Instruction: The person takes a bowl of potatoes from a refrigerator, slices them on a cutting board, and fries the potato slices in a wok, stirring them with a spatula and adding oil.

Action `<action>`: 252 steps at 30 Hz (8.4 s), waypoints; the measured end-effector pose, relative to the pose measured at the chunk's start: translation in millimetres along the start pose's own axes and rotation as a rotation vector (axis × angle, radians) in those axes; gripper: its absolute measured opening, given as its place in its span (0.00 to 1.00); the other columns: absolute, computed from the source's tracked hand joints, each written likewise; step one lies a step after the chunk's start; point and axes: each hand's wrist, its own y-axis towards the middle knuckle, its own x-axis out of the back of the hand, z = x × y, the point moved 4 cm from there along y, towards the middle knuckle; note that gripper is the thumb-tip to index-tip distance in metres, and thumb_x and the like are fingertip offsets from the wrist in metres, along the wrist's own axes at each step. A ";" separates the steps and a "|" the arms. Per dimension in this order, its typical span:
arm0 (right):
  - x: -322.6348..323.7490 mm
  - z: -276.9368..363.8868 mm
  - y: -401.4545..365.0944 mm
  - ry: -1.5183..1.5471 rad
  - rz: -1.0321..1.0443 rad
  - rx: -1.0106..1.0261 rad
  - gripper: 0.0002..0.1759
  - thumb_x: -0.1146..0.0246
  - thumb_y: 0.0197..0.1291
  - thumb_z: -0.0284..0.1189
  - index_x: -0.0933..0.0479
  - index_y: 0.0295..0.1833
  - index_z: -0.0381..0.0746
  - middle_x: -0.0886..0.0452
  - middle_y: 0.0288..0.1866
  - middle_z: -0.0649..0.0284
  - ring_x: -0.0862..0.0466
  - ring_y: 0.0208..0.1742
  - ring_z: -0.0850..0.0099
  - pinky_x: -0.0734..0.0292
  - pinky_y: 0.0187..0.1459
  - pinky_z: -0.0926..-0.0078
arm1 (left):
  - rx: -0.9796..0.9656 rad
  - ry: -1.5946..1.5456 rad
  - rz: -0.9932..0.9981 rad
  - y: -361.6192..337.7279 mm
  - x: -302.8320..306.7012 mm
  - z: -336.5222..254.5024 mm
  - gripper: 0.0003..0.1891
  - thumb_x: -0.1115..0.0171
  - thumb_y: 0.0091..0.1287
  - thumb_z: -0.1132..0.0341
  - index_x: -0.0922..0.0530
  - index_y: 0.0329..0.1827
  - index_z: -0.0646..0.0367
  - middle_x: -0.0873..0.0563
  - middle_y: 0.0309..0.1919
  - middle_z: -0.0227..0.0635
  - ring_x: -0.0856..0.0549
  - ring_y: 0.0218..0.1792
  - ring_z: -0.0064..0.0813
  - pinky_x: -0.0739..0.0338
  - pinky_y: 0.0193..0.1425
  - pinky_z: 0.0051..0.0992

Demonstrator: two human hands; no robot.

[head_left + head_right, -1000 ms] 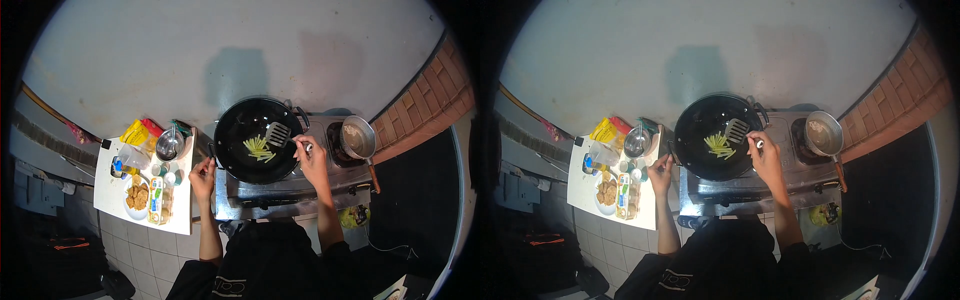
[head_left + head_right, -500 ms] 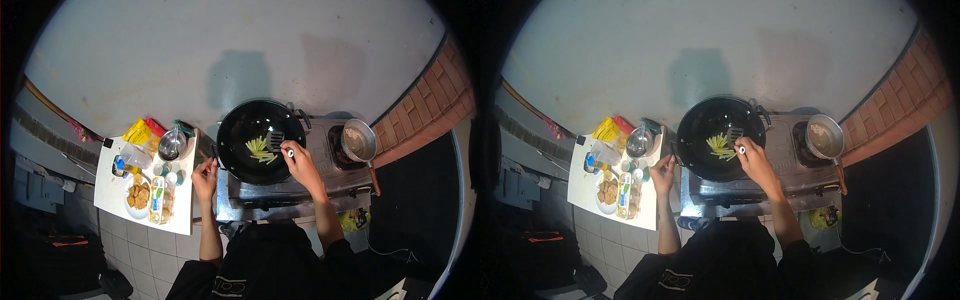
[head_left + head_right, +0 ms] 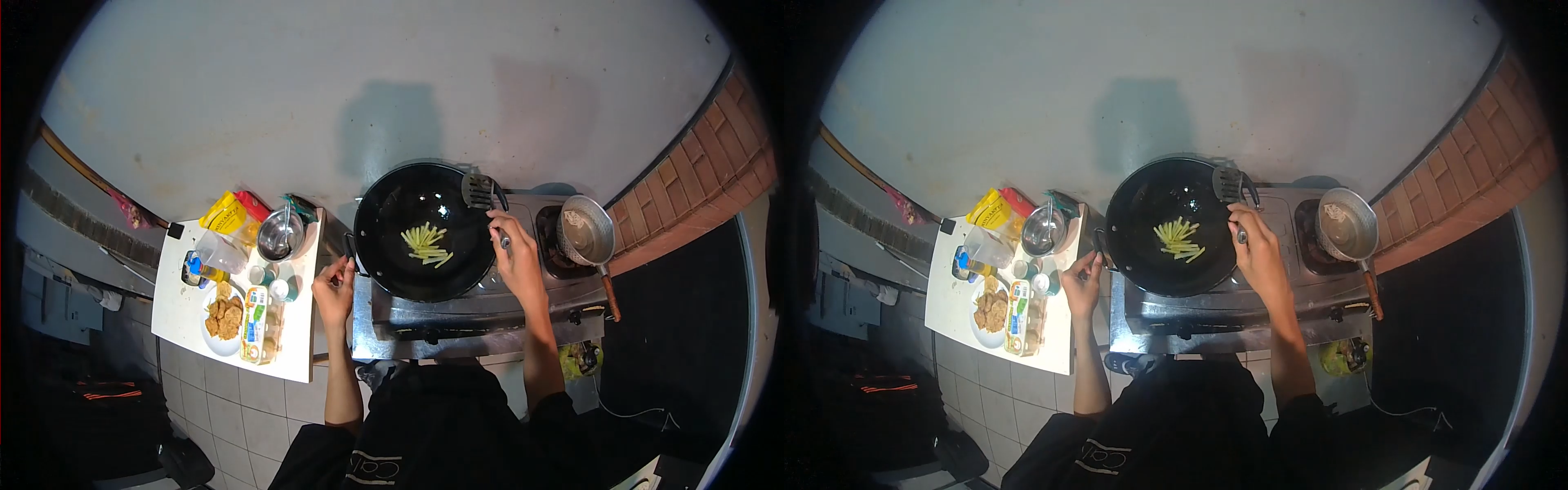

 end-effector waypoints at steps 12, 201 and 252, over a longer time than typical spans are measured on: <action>-33.6 -8.6 -14.6 0.154 0.167 -0.009 0.06 0.42 0.64 0.19 0.29 0.45 0.30 0.20 0.48 0.49 0.18 0.41 0.50 0.23 0.42 0.70 | -0.018 0.015 -0.009 0.5 0.3 -1.0 0.13 0.29 0.61 0.67 0.15 0.45 0.66 0.30 0.19 0.27 0.34 0.22 0.17 0.38 0.26 0.21; -11.4 0.3 -24.6 0.369 0.207 -0.186 0.10 0.43 0.61 0.13 0.27 0.47 0.32 0.18 0.55 0.57 0.17 0.37 0.71 0.22 0.39 0.76 | 0.076 -0.001 0.064 2.2 15.7 -23.0 0.14 0.33 0.65 0.67 0.16 0.46 0.70 0.27 0.19 0.24 0.32 0.25 0.16 0.35 0.32 0.20; -35.6 -27.2 -54.2 0.507 -0.055 -0.399 0.05 0.44 0.68 0.21 0.29 0.39 0.29 0.20 0.35 0.57 0.16 0.23 0.74 0.20 0.22 0.79 | 0.141 -0.112 -0.010 -1.5 9.1 0.0 0.13 0.33 0.65 0.64 0.16 0.44 0.67 0.29 0.18 0.20 0.34 0.20 0.10 0.41 0.23 0.17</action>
